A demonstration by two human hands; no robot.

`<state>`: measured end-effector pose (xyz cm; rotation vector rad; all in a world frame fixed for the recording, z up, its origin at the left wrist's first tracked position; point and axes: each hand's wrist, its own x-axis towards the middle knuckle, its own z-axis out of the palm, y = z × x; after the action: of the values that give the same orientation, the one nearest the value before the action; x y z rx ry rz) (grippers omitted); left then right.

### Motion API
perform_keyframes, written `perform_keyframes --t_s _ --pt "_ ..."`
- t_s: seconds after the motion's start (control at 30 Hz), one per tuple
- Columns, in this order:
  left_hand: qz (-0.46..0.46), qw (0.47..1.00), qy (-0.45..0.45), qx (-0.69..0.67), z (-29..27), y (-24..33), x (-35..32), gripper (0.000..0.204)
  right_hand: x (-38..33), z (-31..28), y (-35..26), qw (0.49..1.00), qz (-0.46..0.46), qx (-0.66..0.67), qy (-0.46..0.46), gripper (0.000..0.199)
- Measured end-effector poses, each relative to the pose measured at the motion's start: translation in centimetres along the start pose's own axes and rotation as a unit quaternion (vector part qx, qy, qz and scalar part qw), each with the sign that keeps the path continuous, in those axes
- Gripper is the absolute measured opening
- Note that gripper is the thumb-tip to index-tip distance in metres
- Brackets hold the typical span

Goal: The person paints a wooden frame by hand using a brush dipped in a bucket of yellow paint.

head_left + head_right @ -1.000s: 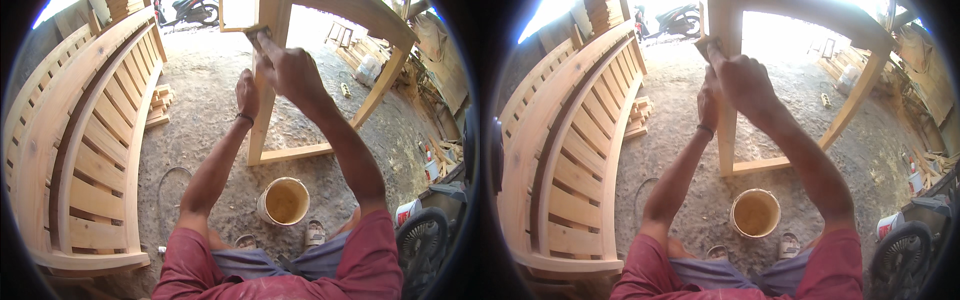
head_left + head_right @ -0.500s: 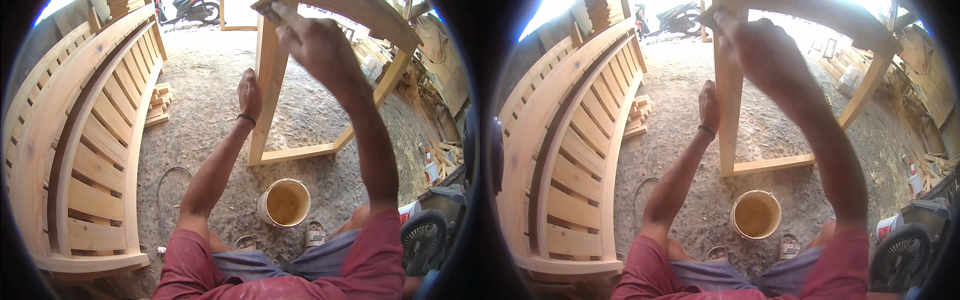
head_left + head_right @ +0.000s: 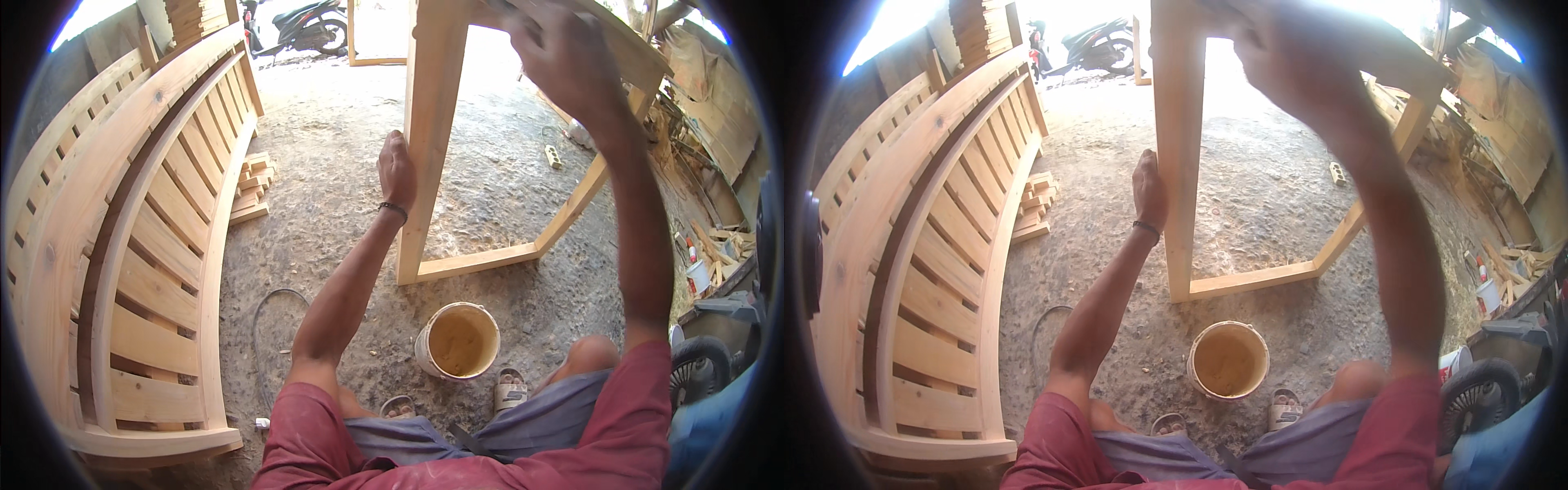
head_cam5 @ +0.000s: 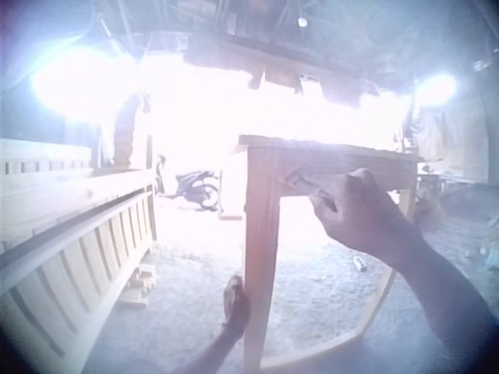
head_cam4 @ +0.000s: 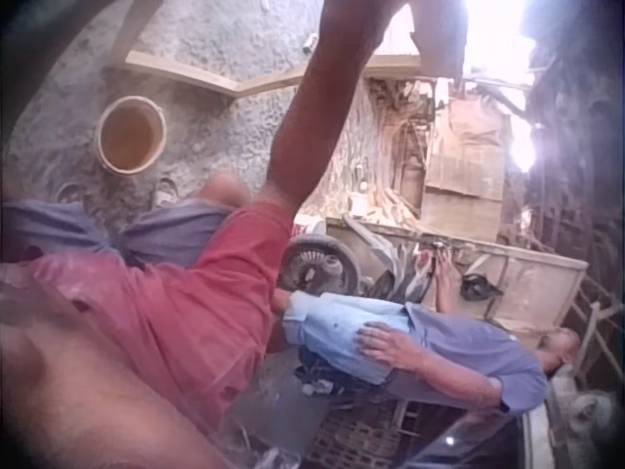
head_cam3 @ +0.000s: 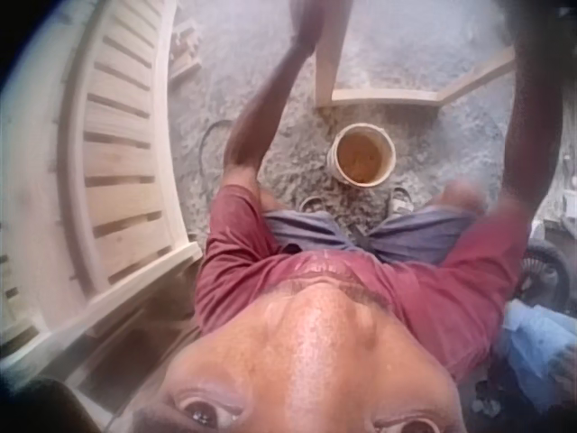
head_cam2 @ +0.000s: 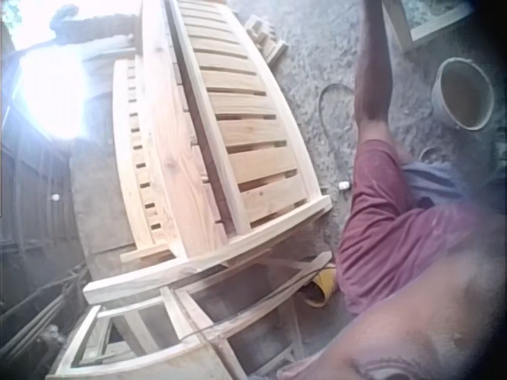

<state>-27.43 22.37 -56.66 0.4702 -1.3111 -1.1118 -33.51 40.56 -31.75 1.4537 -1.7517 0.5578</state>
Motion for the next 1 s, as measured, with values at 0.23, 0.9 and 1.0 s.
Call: perform_keyframes --t_s 0.23,0.9,1.0 --pt "-0.008 1.000 -0.013 0.015 -0.3 -0.1 0.1 0.037 0.3 4.7 -5.4 0.985 -0.066 0.148 0.061 0.017" --pt "-0.031 0.999 -0.007 0.013 -0.4 -0.1 0.0 0.042 1.6 3.7 -6.5 0.968 -0.134 0.143 0.155 0.020" --pt "-0.031 0.999 -0.017 -0.011 -0.4 0.0 0.0 0.041 0.4 5.2 -6.6 0.986 -0.119 0.106 0.057 0.041"
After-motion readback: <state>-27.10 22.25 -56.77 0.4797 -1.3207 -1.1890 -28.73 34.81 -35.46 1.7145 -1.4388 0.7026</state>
